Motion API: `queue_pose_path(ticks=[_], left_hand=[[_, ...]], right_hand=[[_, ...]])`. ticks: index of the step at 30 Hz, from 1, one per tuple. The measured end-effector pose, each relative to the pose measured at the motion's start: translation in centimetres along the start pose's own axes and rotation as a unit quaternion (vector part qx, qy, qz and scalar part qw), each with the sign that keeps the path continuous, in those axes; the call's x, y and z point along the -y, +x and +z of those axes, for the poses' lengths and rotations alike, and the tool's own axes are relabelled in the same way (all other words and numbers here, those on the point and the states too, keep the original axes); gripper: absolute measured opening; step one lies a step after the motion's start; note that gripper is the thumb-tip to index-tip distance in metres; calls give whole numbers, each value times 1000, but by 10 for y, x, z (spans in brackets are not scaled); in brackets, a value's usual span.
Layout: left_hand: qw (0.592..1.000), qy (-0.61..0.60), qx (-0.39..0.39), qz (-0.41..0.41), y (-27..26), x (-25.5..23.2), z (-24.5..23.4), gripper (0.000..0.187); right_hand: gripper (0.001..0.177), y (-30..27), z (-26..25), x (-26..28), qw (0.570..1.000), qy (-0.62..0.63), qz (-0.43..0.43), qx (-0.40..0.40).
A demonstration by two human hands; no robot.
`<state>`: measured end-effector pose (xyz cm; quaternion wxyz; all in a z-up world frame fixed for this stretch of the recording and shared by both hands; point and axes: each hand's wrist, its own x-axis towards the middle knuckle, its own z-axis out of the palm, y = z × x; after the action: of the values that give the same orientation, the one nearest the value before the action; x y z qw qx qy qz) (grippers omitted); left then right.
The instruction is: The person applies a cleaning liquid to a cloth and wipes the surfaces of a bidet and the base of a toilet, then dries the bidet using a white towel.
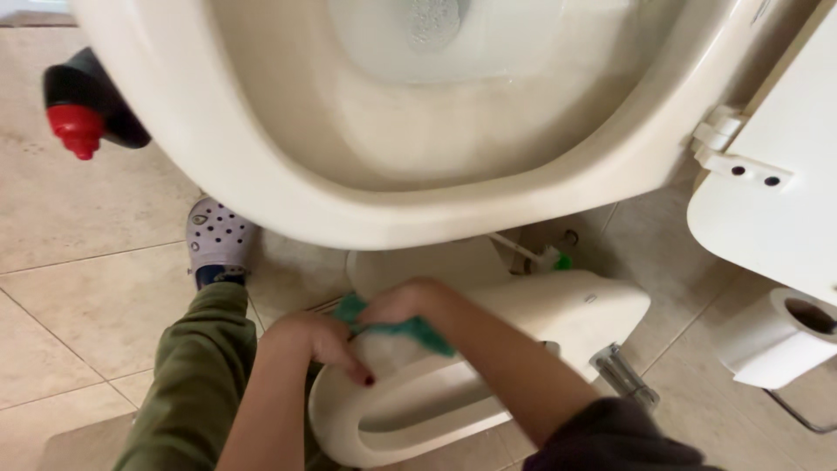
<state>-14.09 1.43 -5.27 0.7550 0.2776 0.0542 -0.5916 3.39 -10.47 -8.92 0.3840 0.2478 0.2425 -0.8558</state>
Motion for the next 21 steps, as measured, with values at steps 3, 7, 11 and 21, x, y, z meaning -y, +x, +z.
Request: queue_pose_path(ticks=[3, 7, 11, 21], left_hand=[[999, 39, -5, -22, 4, 7, 2, 88], [995, -47, -3, 88, 12, 18, 12, 87], [996, 61, -43, 40, 17, 19, 9, 89], [983, 30, -78, 164, 13, 13, 7, 97]], right_hand=[[64, -3, 18, 25, 995, -86, -4, -55], [65, -61, 0, -9, 992, 21, 89, -82], [73, -143, -18, -73, 941, 128, 286, -125], [64, -226, 1, -214, 859, 227, 373, -268]])
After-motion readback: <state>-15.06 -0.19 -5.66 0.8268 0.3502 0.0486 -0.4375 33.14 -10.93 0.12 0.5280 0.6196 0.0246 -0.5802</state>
